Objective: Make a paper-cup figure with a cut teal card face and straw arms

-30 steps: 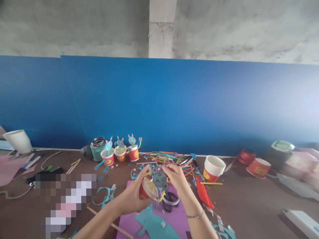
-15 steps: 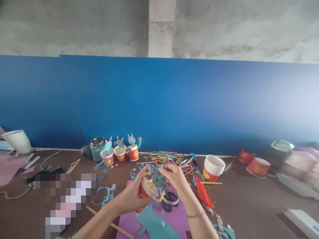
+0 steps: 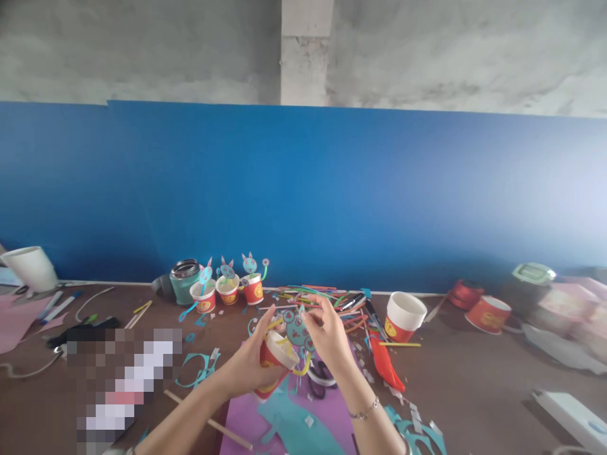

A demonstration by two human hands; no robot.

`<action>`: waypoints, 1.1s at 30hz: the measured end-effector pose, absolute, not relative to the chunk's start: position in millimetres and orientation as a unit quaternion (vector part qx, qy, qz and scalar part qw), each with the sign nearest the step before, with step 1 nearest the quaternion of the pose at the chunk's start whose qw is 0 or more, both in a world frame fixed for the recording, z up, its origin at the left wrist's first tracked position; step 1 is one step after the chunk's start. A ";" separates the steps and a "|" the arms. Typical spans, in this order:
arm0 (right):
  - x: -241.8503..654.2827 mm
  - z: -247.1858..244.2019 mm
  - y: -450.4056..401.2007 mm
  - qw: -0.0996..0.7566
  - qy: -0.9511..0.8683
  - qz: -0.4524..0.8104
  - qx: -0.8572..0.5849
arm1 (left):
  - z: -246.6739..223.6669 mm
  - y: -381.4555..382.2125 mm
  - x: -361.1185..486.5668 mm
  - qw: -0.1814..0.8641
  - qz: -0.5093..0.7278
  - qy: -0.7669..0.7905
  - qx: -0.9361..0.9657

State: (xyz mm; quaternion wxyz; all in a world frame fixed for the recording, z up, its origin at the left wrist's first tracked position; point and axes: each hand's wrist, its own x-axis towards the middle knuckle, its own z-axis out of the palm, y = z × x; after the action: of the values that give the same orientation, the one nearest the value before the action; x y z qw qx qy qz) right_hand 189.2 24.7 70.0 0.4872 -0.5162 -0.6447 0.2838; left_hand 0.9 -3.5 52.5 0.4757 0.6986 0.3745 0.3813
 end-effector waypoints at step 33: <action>180.1 84.0 8.5 -0.121 -0.701 0.138 -0.689 | 58.3 9.4 -20.1 0.132 0.278 0.451 0.838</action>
State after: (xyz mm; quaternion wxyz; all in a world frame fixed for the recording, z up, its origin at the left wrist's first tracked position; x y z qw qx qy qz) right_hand 180.1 8.5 84.0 -0.1206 -0.6893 -0.7008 0.1384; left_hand -20.1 9.4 58.3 0.1318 0.8376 0.4515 0.2778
